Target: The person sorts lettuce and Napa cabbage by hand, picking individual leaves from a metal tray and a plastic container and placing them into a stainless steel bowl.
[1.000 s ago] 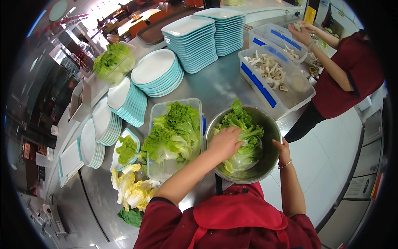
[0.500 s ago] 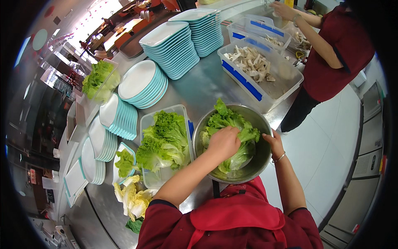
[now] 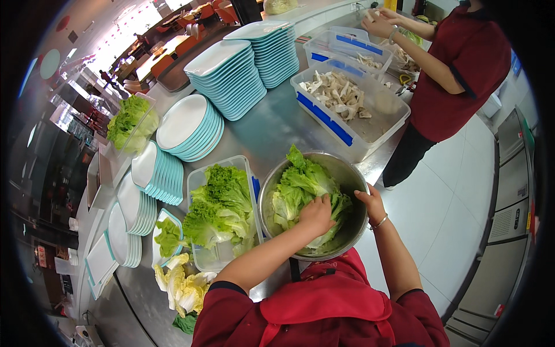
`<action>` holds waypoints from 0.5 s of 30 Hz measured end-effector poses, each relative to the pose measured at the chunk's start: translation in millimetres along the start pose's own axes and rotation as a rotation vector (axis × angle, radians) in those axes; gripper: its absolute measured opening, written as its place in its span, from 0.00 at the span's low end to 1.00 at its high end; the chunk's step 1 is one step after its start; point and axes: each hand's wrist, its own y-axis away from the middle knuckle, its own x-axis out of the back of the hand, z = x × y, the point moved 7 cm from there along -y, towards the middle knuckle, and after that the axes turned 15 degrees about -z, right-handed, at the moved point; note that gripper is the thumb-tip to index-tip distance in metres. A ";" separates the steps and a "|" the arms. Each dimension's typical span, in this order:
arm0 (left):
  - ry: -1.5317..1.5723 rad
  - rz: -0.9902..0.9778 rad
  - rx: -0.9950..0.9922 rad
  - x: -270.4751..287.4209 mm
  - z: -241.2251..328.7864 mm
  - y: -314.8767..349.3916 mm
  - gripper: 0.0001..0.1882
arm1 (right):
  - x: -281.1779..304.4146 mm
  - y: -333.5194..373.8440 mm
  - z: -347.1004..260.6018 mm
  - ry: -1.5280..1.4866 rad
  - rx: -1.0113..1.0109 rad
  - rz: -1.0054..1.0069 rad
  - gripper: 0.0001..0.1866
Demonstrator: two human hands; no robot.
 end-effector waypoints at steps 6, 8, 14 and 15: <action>0.028 0.011 -0.085 -4.8 -0.4 -4.8 0.37 | 0.6 0.1 -0.4 0.025 -0.003 0.006 0.19; 0.056 0.065 -0.132 -7.8 -1.8 -4.5 0.35 | 1.9 -1.6 1.6 0.026 -0.002 -0.002 0.19; 0.214 -0.101 -0.065 -11.3 4.7 6.6 0.25 | 1.5 -0.5 0.2 0.049 -0.020 0.018 0.20; 0.244 -0.140 -0.046 -13.0 3.6 6.7 0.24 | 1.6 -0.5 0.2 0.053 -0.010 0.016 0.20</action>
